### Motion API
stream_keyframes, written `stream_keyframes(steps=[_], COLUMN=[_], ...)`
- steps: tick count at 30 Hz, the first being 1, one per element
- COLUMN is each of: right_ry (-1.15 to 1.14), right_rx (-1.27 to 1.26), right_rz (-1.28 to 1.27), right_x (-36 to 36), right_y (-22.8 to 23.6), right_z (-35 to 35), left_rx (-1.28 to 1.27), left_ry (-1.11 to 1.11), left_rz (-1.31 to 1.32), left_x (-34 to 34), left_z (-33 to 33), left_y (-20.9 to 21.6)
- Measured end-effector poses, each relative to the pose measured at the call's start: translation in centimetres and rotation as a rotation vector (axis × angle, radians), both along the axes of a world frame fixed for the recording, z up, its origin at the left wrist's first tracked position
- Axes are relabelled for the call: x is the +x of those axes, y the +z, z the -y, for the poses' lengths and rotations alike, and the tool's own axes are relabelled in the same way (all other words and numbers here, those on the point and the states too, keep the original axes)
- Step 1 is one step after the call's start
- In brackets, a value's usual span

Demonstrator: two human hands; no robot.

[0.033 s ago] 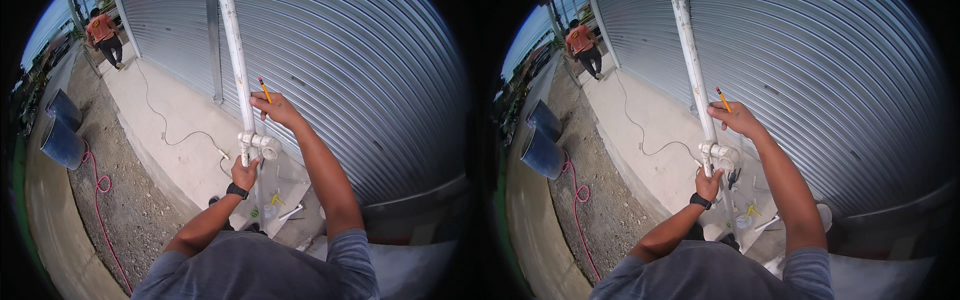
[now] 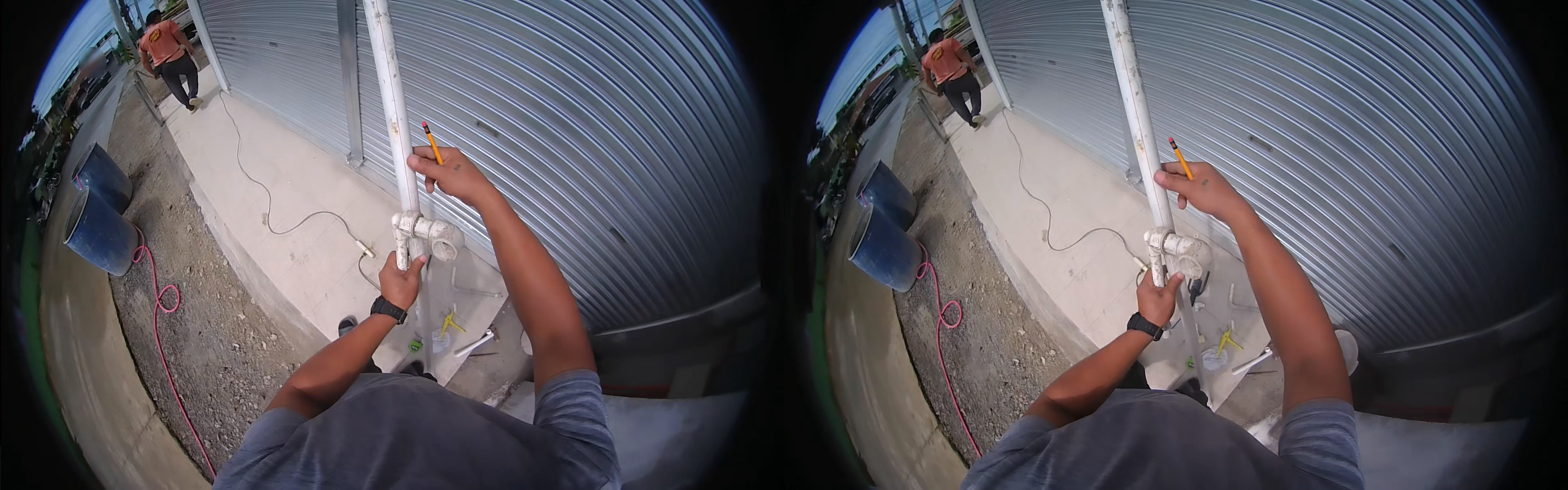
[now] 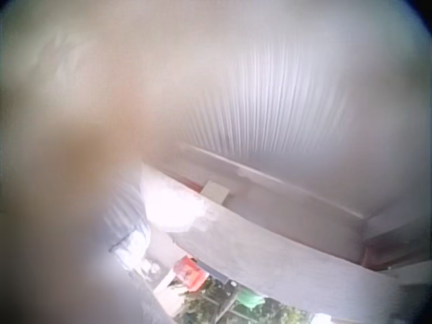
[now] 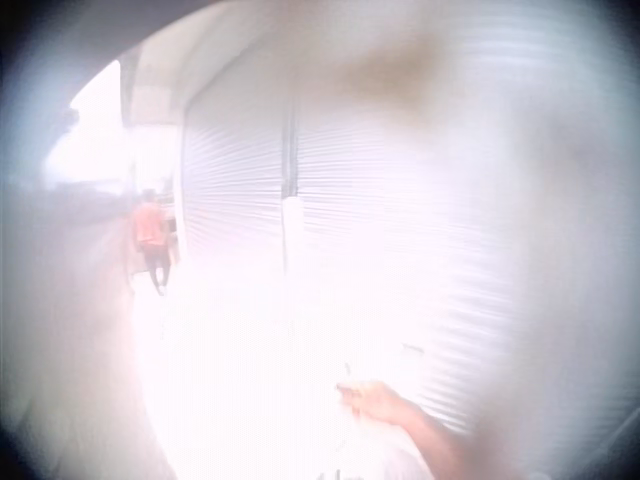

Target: The person measures and cuts a white PVC pipe, then uses a heat gun to soften the ends before joining them to fittings. They repeatedly measure, cut, and assemble sections, checking fit against an existing wall-mounted pipe.

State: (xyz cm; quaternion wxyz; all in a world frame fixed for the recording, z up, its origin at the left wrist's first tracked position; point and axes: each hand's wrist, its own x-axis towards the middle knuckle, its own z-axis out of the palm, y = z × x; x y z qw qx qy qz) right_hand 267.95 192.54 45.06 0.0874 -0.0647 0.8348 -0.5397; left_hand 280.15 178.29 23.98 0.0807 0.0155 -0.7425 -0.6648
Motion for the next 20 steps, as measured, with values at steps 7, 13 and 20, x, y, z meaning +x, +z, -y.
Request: stream_keyframes(steps=[7, 13, 20], right_ry=[-0.087, -0.291, -0.176], right_rx=[-0.123, -0.212, -0.22], right_rz=[0.062, 0.016, -0.039], right_x=[-3.6, -6.1, -8.4], right_y=[-3.8, -5.9, -11.0], right_z=[2.3, 6.3, 17.8], left_rx=[0.014, 0.006, -0.217], left_ry=[-0.072, 0.067, 0.194], left_rz=[0.047, -0.056, -0.425], left_x=[-3.7, -20.2, -38.8], left_z=[6.0, 25.1, 41.0], left_y=[0.0, 5.7, 24.6])
